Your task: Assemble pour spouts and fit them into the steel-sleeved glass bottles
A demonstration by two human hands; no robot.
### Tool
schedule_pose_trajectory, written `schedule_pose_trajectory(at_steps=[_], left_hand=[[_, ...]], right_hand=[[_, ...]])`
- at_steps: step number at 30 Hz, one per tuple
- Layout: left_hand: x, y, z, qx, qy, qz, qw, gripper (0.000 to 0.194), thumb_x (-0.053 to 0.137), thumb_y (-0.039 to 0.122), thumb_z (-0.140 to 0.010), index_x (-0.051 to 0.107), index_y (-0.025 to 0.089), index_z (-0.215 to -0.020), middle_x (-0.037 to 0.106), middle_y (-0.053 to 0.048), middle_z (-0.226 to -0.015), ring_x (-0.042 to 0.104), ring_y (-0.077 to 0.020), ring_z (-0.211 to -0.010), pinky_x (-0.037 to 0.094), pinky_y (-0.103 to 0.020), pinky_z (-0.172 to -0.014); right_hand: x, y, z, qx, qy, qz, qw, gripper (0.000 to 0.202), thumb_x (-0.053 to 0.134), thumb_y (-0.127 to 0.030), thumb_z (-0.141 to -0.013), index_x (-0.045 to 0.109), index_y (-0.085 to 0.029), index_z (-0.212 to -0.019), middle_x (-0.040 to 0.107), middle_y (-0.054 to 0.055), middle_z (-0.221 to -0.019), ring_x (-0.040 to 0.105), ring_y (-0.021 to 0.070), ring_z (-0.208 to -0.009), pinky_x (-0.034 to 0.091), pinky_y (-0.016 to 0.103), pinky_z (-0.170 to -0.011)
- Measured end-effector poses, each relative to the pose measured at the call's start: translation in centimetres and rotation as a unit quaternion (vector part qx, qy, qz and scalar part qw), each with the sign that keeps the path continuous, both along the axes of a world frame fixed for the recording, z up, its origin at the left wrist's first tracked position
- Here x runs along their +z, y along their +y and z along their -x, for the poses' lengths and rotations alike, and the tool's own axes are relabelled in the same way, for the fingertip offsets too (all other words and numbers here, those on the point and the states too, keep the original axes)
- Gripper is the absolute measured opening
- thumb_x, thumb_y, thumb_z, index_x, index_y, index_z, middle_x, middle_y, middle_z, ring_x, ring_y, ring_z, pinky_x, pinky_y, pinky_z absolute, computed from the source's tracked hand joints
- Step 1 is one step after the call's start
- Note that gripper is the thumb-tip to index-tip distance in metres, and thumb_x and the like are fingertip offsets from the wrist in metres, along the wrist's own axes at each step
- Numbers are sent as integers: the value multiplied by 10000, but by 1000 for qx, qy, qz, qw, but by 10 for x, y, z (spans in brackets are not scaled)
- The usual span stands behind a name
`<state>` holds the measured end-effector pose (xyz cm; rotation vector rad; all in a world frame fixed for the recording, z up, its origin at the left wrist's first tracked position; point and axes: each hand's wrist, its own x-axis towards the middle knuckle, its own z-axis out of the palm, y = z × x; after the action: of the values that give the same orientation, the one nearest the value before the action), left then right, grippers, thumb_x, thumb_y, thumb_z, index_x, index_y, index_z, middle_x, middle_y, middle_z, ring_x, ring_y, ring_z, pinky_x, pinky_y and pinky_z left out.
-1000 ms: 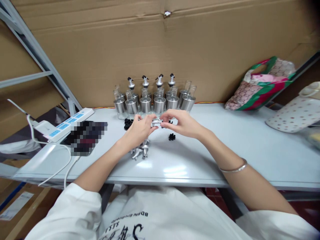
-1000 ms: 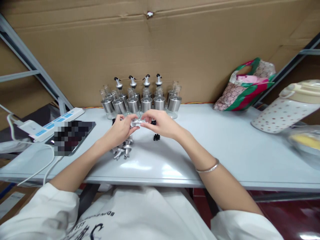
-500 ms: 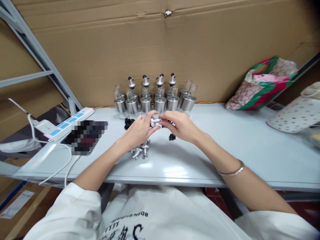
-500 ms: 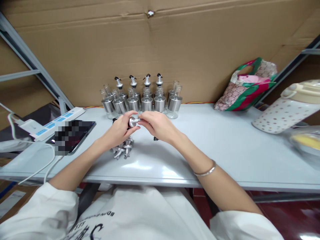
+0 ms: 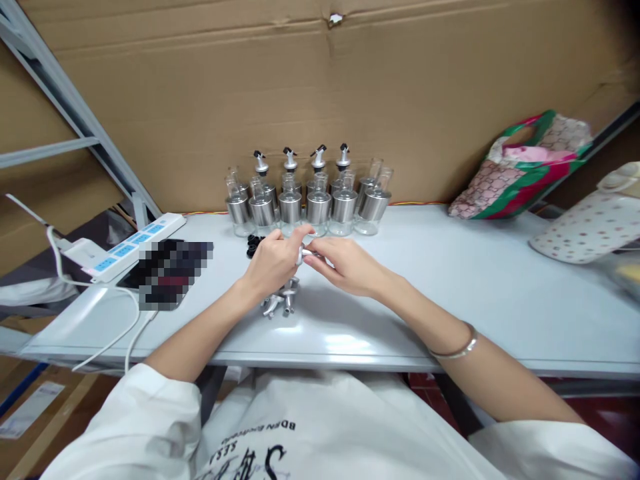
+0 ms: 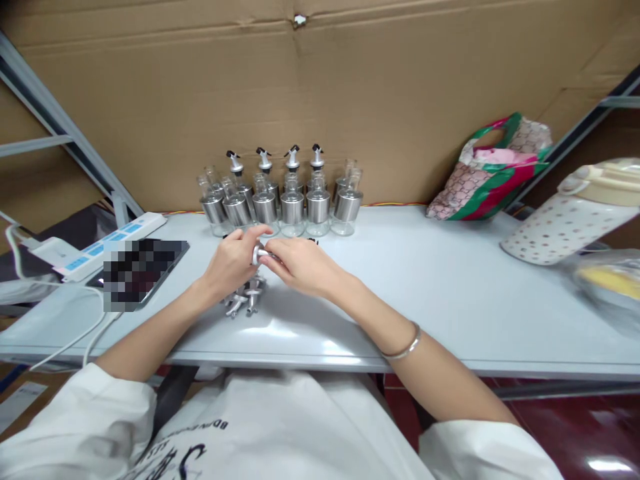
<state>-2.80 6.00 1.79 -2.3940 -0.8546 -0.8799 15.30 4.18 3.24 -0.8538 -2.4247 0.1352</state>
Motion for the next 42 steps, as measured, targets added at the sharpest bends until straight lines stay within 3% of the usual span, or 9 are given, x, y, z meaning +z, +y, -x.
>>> schedule_pose_trajectory(at_steps=[7,11,19,29,33,35,38,40,42], left_hand=[[2,-3,-5,27,17,-62,998,439,408,27,-682,516,72,-1105,623,-3,-597,512,-174,-506,368,-287,-596],[1,-4,-3,46,9,-21,999,373,445,62,-683,568,103,-1033,668,-21,-641,545,-178,-508,364,-298,-595],[4,-5,-3,81,10,71,994,295,455,58,-682,608,166,-909,719,-29,-770,611,-186,-588,367,-293,-603],[15,-9,-5,119,4,117,986,296,452,50,-701,630,190,-892,689,-18,-679,598,-197,-578,382,-279,-592],[8,-7,-4,75,-10,87,993,406,430,26,-686,603,180,-1020,699,-17,-731,602,-182,-587,385,-268,-583],[5,-5,-4,36,-22,62,997,428,416,25,-710,563,156,-1090,705,-25,-785,604,-170,-599,398,-266,-600],[5,-4,-4,-13,-54,28,998,354,378,55,-803,506,125,-1126,692,-40,-820,607,-157,-636,409,-265,-628],[9,-4,-2,-42,-70,9,997,271,370,122,-878,489,125,-1122,677,-48,-833,603,-153,-665,407,-266,-643],[13,-4,0,-73,-72,-4,995,223,382,208,-927,488,132,-1107,660,-53,-837,591,-150,-682,400,-268,-657]], right_hand=[[1,0,0,-11,3,14,1000,332,324,-324,-959,457,-182,-690,415,-27,-562,345,117,-516,265,264,-581],[1,-3,2,-20,-22,-39,999,320,321,-303,-958,479,-174,-712,417,-27,-567,301,116,-512,279,277,-620],[-2,0,1,-26,-15,-15,999,285,370,-303,-949,505,-174,-734,448,-18,-572,387,130,-534,257,252,-566],[-7,12,-3,-12,2,-242,970,295,339,-311,-988,545,-161,-839,604,27,-675,508,144,-604,310,261,-606],[-3,12,-6,-4,-29,-313,949,278,361,-278,-984,548,-161,-817,617,35,-689,520,145,-632,308,274,-616],[-3,12,-8,5,-27,-285,958,317,336,-307,-988,536,-169,-785,596,34,-671,503,144,-622,307,276,-607],[-2,13,-12,11,30,-166,986,381,308,-399,-980,504,-177,-740,536,20,-628,454,135,-578,308,273,-579],[-1,14,-15,4,107,-33,994,422,329,-479,-955,460,-185,-682,457,-11,-566,395,116,-522,291,262,-534],[2,15,-17,22,195,148,969,461,385,-556,-909,394,-196,-620,354,-47,-514,313,91,-467,250,244,-472]])
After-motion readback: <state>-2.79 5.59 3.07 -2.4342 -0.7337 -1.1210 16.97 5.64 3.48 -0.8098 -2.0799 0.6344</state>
